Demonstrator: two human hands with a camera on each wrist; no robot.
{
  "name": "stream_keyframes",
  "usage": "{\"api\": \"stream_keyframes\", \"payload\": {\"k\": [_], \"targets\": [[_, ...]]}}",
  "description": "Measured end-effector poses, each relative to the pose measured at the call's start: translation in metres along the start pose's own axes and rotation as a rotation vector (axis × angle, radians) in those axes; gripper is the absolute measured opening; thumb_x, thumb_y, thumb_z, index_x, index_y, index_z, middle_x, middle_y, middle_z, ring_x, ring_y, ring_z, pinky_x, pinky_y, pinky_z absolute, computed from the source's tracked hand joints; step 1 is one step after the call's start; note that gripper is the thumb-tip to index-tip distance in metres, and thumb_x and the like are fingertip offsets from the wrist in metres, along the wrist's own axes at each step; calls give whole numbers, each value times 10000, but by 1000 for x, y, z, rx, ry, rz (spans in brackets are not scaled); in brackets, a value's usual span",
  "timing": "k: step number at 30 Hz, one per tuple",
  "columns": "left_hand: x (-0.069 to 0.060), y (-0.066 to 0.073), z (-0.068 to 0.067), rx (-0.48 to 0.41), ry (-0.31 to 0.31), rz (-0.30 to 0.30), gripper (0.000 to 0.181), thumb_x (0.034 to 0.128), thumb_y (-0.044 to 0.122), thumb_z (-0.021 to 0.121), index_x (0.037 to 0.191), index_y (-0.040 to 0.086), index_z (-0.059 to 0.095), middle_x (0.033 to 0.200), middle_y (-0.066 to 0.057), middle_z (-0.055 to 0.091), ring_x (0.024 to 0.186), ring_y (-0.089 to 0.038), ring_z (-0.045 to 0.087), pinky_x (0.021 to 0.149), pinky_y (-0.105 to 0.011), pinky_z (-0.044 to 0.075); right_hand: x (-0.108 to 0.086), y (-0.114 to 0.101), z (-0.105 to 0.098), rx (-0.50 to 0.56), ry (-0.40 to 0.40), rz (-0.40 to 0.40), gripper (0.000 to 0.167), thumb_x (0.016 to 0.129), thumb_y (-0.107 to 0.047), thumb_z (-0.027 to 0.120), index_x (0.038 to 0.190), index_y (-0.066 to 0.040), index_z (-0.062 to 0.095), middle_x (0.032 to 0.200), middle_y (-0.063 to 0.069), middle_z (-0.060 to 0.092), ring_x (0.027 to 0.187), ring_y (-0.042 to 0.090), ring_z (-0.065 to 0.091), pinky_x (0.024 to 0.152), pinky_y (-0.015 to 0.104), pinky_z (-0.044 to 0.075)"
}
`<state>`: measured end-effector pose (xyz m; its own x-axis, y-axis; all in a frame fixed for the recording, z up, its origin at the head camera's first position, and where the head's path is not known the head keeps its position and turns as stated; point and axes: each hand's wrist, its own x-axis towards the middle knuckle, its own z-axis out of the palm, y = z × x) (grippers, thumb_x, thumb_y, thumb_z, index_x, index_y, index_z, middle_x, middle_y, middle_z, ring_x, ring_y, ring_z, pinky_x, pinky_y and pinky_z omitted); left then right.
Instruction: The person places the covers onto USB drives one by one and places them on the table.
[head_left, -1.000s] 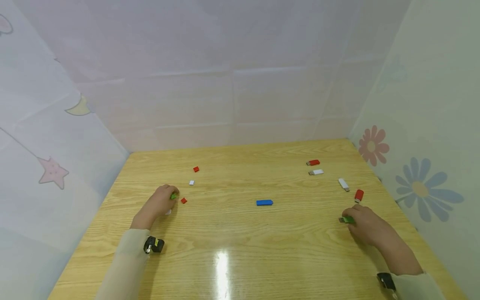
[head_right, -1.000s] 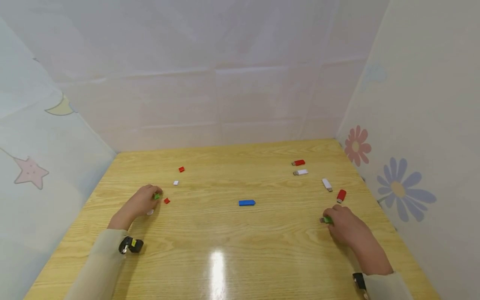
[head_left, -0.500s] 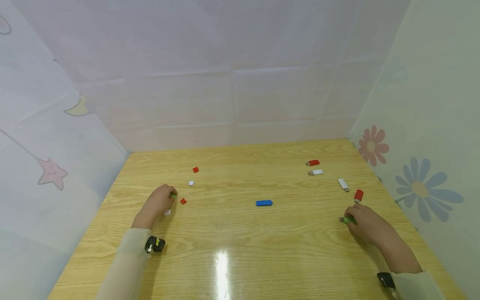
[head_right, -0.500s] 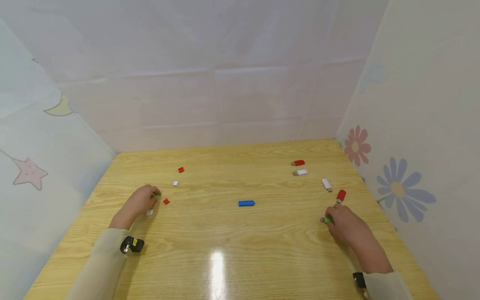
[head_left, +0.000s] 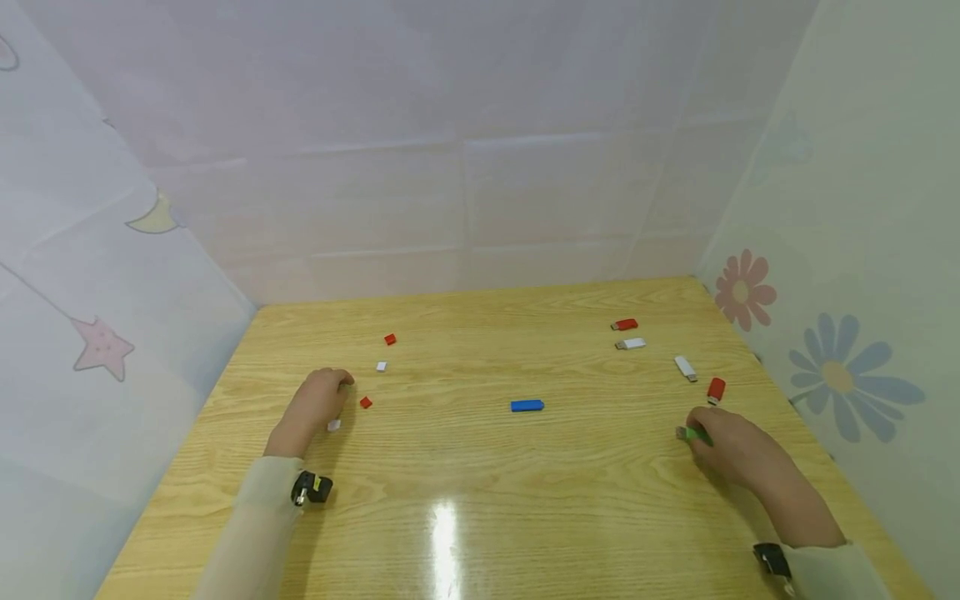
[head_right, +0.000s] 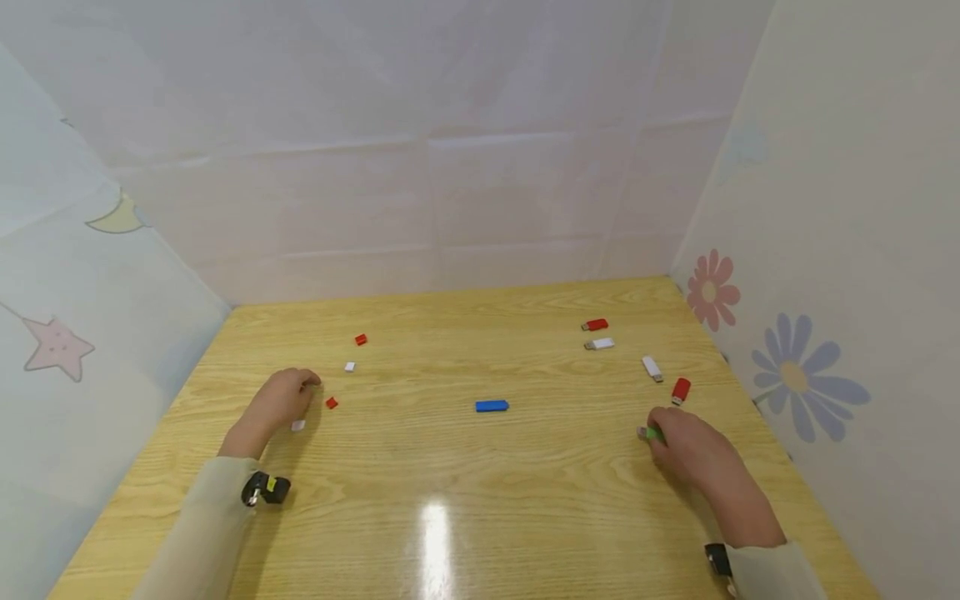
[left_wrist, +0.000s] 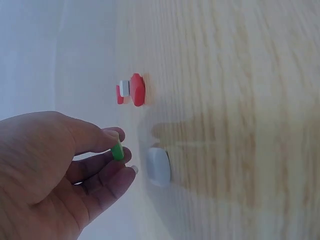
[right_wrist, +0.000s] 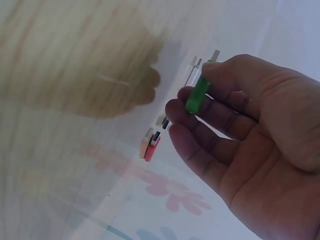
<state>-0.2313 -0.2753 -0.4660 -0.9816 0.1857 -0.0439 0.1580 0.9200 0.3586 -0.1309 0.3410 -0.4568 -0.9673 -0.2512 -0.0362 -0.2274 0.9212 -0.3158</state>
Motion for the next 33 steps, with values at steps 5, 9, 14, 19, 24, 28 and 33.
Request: {"api": "stream_keyframes", "payload": {"k": [5, 9, 14, 19, 24, 28, 33], "targets": [[-1, 10, -2, -20, 1, 15, 262, 1040, 73, 552, 1229, -80, 649, 1162, -246, 646, 1086, -413, 617, 935, -522, 526, 2, -6, -1, -16, 46, -35, 134, 890, -99, 738, 979, -56, 648, 874, 1, 617, 755, 161, 507, 668, 381, 471], [-3, 20, -2, -24, 13, 24, 275, 1040, 115, 578, 1239, -64, 641, 1158, -220, 626, 1039, -364, 624, 894, -488, 539, 4, -10, -2, -10, 74, -65, 166, 876, -87, 739, 1016, -34, 668, 918, 20, 642, 781, 161, 520, 687, 382, 486], [-3, 34, 3, -77, 25, 51, 245, 1007, 99, 633, 1208, -35, 670, 1119, -182, 621, 948, -287, 619, 808, -426, 548, 10, -17, -2, 14, 90, -86, 152, 885, -92, 738, 1019, -44, 684, 919, 10, 647, 780, 148, 518, 686, 361, 486], [-1, 52, 11, -105, 31, 105, 199, 975, 77, 675, 1153, -8, 706, 1086, -163, 647, 895, -253, 628, 769, -394, 558, 18, -27, -2, 42, 112, -128, 122, 879, -60, 738, 995, -58, 699, 895, -14, 651, 756, 131, 517, 665, 329, 484], [1, 71, 19, -122, 47, 162, 197, 970, 94, 688, 1142, 8, 725, 1059, -123, 669, 887, -237, 639, 771, -380, 562, 22, -40, -2, 77, 126, -134, 135, 894, -61, 735, 1025, -60, 704, 949, 12, 681, 782, 137, 540, 666, 318, 501], [1, 86, 24, -153, 28, 170, 220, 980, 116, 680, 1170, 11, 720, 1105, -115, 666, 936, -244, 657, 796, -369, 573, 24, -46, -1, 84, 116, -125, 150, 904, -73, 727, 1052, -61, 703, 997, 35, 688, 810, 138, 559, 688, 337, 520], [2, 100, 30, -178, 18, 196, 201, 973, 102, 686, 1150, 15, 728, 1112, -110, 667, 927, -223, 651, 782, -349, 571, 27, -52, 0, 63, 112, -123, 160, 920, -106, 718, 1075, -71, 700, 1032, 37, 681, 825, 136, 567, 713, 352, 533]]}}
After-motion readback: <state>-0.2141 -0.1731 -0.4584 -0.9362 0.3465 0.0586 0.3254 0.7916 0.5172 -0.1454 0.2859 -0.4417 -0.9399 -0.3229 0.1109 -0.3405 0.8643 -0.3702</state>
